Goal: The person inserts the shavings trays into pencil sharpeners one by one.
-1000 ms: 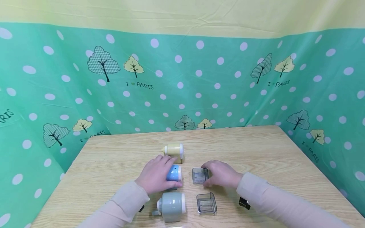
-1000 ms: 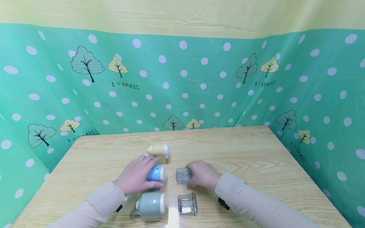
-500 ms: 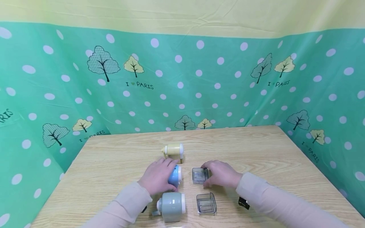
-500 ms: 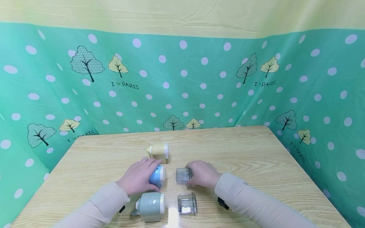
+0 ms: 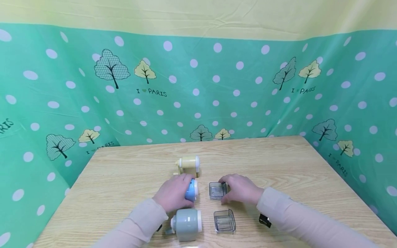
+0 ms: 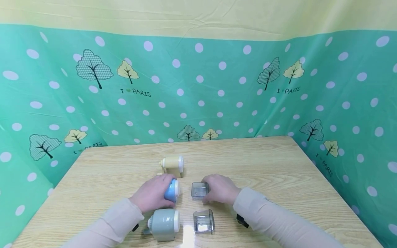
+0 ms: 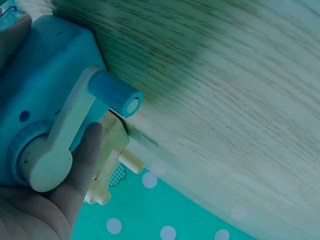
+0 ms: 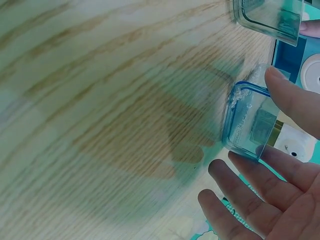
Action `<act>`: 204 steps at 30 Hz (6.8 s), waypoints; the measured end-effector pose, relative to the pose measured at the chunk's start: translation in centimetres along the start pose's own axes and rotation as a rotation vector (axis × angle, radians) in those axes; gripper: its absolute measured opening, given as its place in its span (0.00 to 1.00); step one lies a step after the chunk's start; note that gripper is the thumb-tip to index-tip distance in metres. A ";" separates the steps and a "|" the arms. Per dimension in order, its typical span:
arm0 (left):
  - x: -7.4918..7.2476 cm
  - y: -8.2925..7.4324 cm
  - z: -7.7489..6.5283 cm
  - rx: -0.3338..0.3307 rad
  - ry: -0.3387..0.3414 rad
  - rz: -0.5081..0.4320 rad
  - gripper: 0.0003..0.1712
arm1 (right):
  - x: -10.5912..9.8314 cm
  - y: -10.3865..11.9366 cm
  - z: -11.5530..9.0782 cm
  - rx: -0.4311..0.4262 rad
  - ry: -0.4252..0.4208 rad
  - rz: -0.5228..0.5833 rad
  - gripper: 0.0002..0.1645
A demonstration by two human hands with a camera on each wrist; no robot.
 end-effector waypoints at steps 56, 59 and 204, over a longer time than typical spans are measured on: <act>0.2 0.2 0.3 0.017 -0.030 0.050 0.42 | 0.1 0.7 0.2 -0.027 0.043 0.015 0.40; 0.2 0.2 0.3 0.012 -0.025 0.049 0.42 | 0.1 0.9 0.3 -0.035 0.047 0.018 0.40; 0.3 0.2 0.3 0.040 -0.049 0.052 0.42 | 2.4 5.5 3.3 -0.182 0.150 -0.150 0.42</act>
Point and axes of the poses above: each hand's wrist, its own z-axis towards the middle knuckle, its own x-axis out of the palm, y = z × x, the point moved 5 cm from there along z, towards the middle knuckle, and after that the axes turned 3 degrees about z, right-handed, at the moved point
